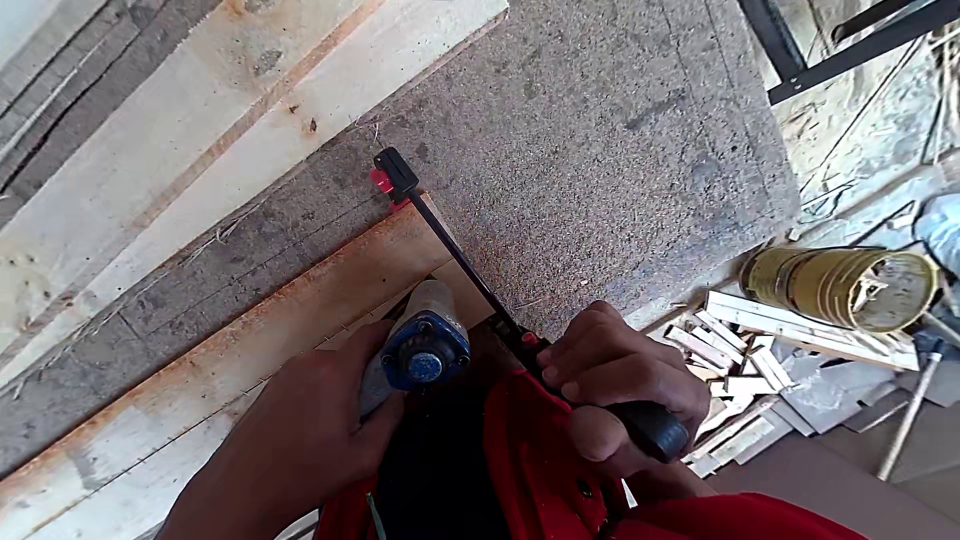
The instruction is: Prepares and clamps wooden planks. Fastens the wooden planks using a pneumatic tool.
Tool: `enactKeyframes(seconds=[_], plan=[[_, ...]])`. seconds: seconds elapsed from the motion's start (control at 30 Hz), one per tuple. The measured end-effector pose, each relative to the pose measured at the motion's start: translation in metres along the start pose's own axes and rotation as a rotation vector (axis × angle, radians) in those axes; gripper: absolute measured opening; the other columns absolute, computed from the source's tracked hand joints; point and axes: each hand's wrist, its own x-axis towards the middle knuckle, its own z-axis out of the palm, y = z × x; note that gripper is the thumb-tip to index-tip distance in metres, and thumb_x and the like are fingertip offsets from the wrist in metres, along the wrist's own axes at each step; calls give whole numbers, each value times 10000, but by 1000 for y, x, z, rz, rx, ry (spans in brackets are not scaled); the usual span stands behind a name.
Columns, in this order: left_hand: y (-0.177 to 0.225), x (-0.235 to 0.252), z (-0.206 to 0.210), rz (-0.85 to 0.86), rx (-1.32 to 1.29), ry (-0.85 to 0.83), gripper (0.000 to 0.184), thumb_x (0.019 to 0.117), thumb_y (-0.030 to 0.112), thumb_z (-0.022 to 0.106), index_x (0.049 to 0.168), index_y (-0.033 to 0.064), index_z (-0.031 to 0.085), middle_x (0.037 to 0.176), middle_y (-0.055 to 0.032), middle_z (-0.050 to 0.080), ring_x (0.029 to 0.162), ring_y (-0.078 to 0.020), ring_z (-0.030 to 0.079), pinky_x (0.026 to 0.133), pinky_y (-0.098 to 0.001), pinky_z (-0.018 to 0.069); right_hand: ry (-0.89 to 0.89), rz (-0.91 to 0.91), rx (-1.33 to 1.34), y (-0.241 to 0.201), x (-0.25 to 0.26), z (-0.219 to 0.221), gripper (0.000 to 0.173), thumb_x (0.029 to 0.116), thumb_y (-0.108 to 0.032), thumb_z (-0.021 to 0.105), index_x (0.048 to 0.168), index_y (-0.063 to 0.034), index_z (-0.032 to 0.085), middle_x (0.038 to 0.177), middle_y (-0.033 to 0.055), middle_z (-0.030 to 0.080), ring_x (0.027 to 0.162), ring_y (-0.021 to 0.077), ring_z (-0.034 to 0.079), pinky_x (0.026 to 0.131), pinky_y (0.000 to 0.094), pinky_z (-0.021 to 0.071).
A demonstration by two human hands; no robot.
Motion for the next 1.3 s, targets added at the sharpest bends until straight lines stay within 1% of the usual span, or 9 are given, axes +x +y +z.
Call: enactKeyframes(seconds=[0.1, 0.2, 0.27, 0.37, 0.63, 0.83, 1.0, 1.17, 1.3], plan=[[0, 8, -5, 16, -29, -11, 313, 906, 443, 594, 1101, 215, 686, 716, 133, 623, 611, 11, 606, 492, -244, 501, -35, 54, 1, 0, -1, -10, 400, 889, -523, 741, 870, -129, 678, 763, -5, 674, 762, 143, 676, 697, 310, 539], [-2, 17, -9, 20, -72, -23, 308, 915, 430, 618, 1058, 167, 692, 735, 105, 645, 635, 15, 621, 516, -225, 517, -207, 46, -134, 2, -10, -29, 503, 838, -611, 745, 1087, -181, 672, 983, -8, 721, 991, 160, 684, 920, 389, 528], [-4, 20, -10, 14, -95, -29, 321, 913, 420, 631, 1069, 148, 694, 753, 91, 662, 653, 16, 631, 535, -225, 530, -281, 24, -204, 2, -10, -37, 510, 843, -588, 757, 1149, -197, 641, 1045, -15, 707, 1056, 163, 667, 977, 403, 509], [-5, 22, -9, 25, -89, -29, 346, 908, 435, 643, 1102, 151, 681, 794, 94, 675, 696, 31, 643, 569, -212, 548, -222, -28, -194, 8, -5, -29, 389, 885, -516, 744, 997, -149, 679, 888, 14, 715, 873, 165, 686, 828, 362, 521], [-2, 29, -9, 10, -79, -27, 383, 907, 401, 674, 1140, 97, 682, 825, 27, 704, 708, -15, 666, 591, -248, 562, -169, 54, -130, 12, 11, -16, 360, 978, -390, 680, 824, -65, 674, 687, 49, 648, 660, 160, 643, 582, 289, 486], [0, 33, -9, 17, -97, -25, 377, 910, 383, 682, 1156, 96, 675, 867, 20, 714, 752, -13, 678, 636, -243, 580, -210, 99, -124, 15, 5, -20, 349, 965, -388, 705, 875, -54, 661, 761, 64, 685, 743, 177, 693, 630, 289, 547], [-7, 33, -9, -14, -109, -62, 442, 916, 397, 700, 1225, 83, 659, 915, -2, 723, 795, -33, 685, 676, -271, 589, -454, 114, -108, 17, 5, -40, 371, 933, -419, 738, 1101, -103, 638, 1025, 70, 725, 1022, 220, 699, 902, 358, 552], [-5, 34, -10, -31, -108, -84, 475, 913, 393, 712, 1262, 79, 643, 927, -5, 733, 806, -29, 697, 680, -267, 596, -372, 62, -32, 28, 2, -27, 290, 977, -364, 679, 974, -75, 657, 863, 98, 695, 849, 242, 709, 763, 365, 586], [-3, 33, -11, -40, -100, -94, 503, 919, 390, 714, 1297, 71, 622, 917, -21, 734, 786, -50, 702, 661, -281, 594, -306, 23, -13, 38, -6, -17, 315, 918, -381, 762, 886, -85, 660, 776, 78, 665, 753, 213, 687, 676, 327, 570]])
